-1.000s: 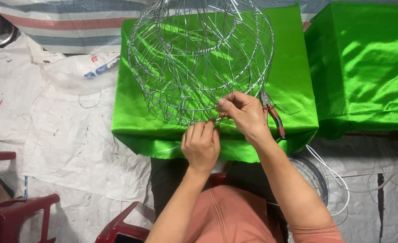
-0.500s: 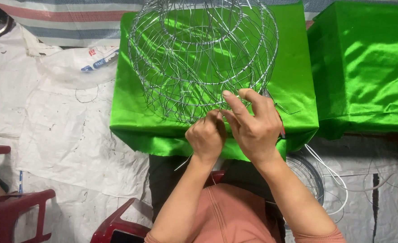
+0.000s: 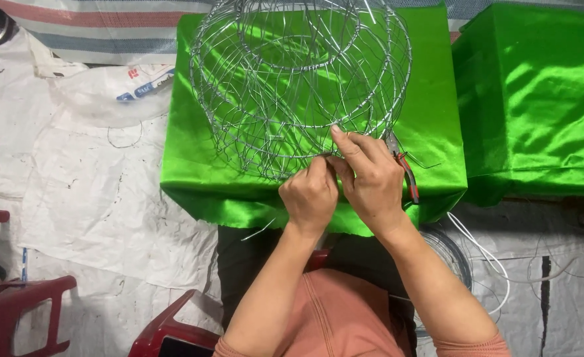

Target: Fabricating a wire frame by wrapping thin wire around a structure and cutting it with pliers.

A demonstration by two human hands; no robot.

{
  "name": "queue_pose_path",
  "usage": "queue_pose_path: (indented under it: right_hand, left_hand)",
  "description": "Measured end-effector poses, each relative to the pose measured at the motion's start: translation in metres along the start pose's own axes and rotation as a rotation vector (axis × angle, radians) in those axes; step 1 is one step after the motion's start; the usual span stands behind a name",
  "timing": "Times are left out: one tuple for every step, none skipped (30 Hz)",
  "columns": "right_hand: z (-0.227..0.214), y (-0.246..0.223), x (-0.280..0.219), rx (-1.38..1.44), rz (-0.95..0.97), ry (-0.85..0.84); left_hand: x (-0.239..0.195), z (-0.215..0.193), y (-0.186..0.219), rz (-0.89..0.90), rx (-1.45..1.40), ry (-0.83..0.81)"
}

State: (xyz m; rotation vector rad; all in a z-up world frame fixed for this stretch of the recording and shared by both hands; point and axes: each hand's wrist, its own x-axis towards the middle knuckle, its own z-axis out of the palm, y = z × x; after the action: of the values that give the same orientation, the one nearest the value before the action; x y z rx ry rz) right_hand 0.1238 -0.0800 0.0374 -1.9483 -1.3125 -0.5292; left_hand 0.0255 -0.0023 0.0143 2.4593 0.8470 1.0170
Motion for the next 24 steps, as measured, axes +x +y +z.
queue_pose_path:
  right_hand:
    - [0.001, 0.001, -0.001, 0.000, -0.004, 0.001]
    - [0.002, 0.003, -0.003, -0.020, -0.017, 0.012]
    - [0.003, 0.004, -0.004, -0.040, -0.028, 0.023]
    - [0.004, 0.004, -0.004, -0.040, -0.030, 0.025]
    - [0.004, 0.003, -0.006, -0.099, -0.066, 0.018]
    - [0.005, 0.003, -0.008, -0.157, -0.102, 0.010]
    - [0.003, -0.001, -0.005, -0.157, -0.101, 0.009]
    - [0.001, -0.004, -0.002, -0.234, -0.138, -0.017]
    - [-0.001, -0.007, 0.001, -0.311, -0.174, -0.041]
    - [-0.003, -0.008, 0.004, -0.311, -0.174, -0.040]
    - [-0.004, -0.009, 0.006, -0.338, -0.199, -0.076]
    - [-0.006, -0.009, 0.008, -0.366, -0.225, -0.112]
    - [-0.006, -0.008, 0.009, -0.367, -0.223, -0.113]
    - [-0.005, -0.007, 0.010, -0.373, -0.216, -0.162]
    - [-0.005, -0.006, 0.011, -0.379, -0.208, -0.212]
    - [-0.009, -0.010, 0.017, -0.381, -0.206, -0.213]
    - [-0.013, -0.013, 0.024, -0.331, -0.112, -0.421]
    - [-0.017, -0.017, 0.030, -0.278, -0.016, -0.626]
    - [-0.019, -0.017, 0.035, -0.278, -0.014, -0.624]
    - [-0.022, -0.018, 0.040, -0.274, 0.019, -0.697]
    - [-0.023, -0.020, 0.045, -0.267, 0.047, -0.769]
    - [-0.027, -0.025, 0.047, -0.265, 0.045, -0.769]
    - [-0.031, -0.029, 0.050, -0.244, 0.043, -0.792]
    - [-0.035, -0.033, 0.053, -0.224, 0.041, -0.816]
  left_hand:
    - [-0.003, 0.003, -0.003, -0.001, 0.000, 0.004]
    - [-0.006, 0.007, -0.006, 0.002, -0.022, 0.016]
    - [-0.008, 0.010, -0.009, 0.007, -0.044, 0.028]
    - [-0.006, 0.010, -0.010, 0.008, -0.044, 0.030]
    - [-0.007, 0.010, -0.010, 0.014, -0.064, 0.074]
    - [-0.008, 0.010, -0.010, 0.020, -0.084, 0.117]
    - [-0.007, 0.009, -0.009, 0.019, -0.084, 0.116]
    - [-0.006, 0.008, -0.008, 0.019, -0.084, 0.152]
    - [-0.004, 0.007, -0.007, 0.020, -0.084, 0.189]
    - [-0.006, 0.010, -0.009, 0.021, -0.083, 0.190]
    - [-0.008, 0.013, -0.010, 0.014, -0.100, 0.200]
    - [-0.010, 0.016, -0.011, 0.007, -0.116, 0.211]
    - [-0.012, 0.020, -0.014, 0.008, -0.118, 0.209]
    - [-0.014, 0.024, -0.016, 0.007, -0.124, 0.222]
    - [-0.016, 0.028, -0.019, 0.005, -0.131, 0.235]
    - [-0.016, 0.026, -0.018, 0.006, -0.133, 0.232]
    - [-0.015, 0.024, -0.017, 0.002, -0.149, 0.235]
    - [-0.014, 0.022, -0.016, -0.002, -0.165, 0.238]
    - [-0.012, 0.017, -0.013, 0.000, -0.165, 0.237]
    - [-0.011, 0.011, -0.009, 0.003, -0.138, 0.189]
    - [-0.009, 0.005, -0.006, 0.003, -0.108, 0.145]
    - [-0.013, -0.005, -0.007, 0.003, -0.104, 0.146]
    - [-0.015, -0.013, -0.007, 0.006, -0.071, 0.113]
    - [-0.016, -0.021, -0.007, 0.008, -0.037, 0.080]
